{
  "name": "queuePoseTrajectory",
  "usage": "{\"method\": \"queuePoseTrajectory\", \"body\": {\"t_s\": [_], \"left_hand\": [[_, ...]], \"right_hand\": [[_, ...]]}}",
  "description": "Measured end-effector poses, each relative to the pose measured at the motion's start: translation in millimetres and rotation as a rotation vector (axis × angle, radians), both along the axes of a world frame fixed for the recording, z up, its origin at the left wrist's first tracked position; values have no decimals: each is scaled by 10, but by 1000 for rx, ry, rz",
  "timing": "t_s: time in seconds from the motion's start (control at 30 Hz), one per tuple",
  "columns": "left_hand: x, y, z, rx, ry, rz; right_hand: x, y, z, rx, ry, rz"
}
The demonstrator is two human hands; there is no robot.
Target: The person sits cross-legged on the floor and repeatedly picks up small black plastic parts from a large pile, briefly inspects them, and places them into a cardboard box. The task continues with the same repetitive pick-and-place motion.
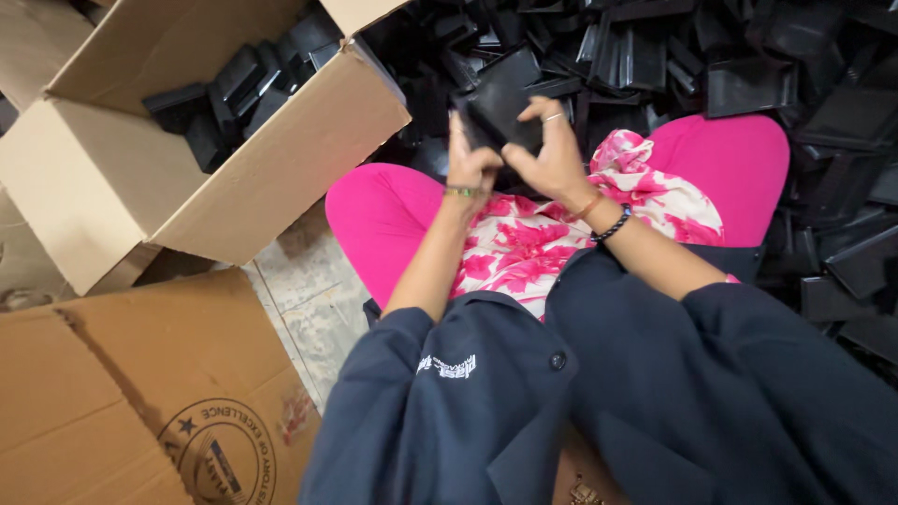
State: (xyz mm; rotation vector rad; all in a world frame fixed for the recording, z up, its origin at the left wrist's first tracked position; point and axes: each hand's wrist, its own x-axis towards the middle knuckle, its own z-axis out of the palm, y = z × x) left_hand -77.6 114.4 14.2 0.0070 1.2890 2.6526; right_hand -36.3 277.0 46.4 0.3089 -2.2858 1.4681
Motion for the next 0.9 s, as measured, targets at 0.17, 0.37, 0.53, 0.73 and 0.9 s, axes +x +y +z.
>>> {"method": "queuePoseTrajectory", "body": {"t_s": [0.17, 0.37, 0.53, 0.73, 0.9], "left_hand": [[73, -103, 129, 102, -119, 89], [-12, -96, 126, 30, -186, 124], [74, 0, 181, 78, -129, 86], [135, -57, 254, 109, -127, 95], [203, -27, 296, 159, -31, 76]], "right_hand": [[111, -168, 138, 29, -243, 105], [248, -138, 314, -293, -331, 268], [294, -128, 342, -284, -352, 276], [309, -135, 381, -510, -498, 349], [345, -139, 457, -575, -486, 364]]}}
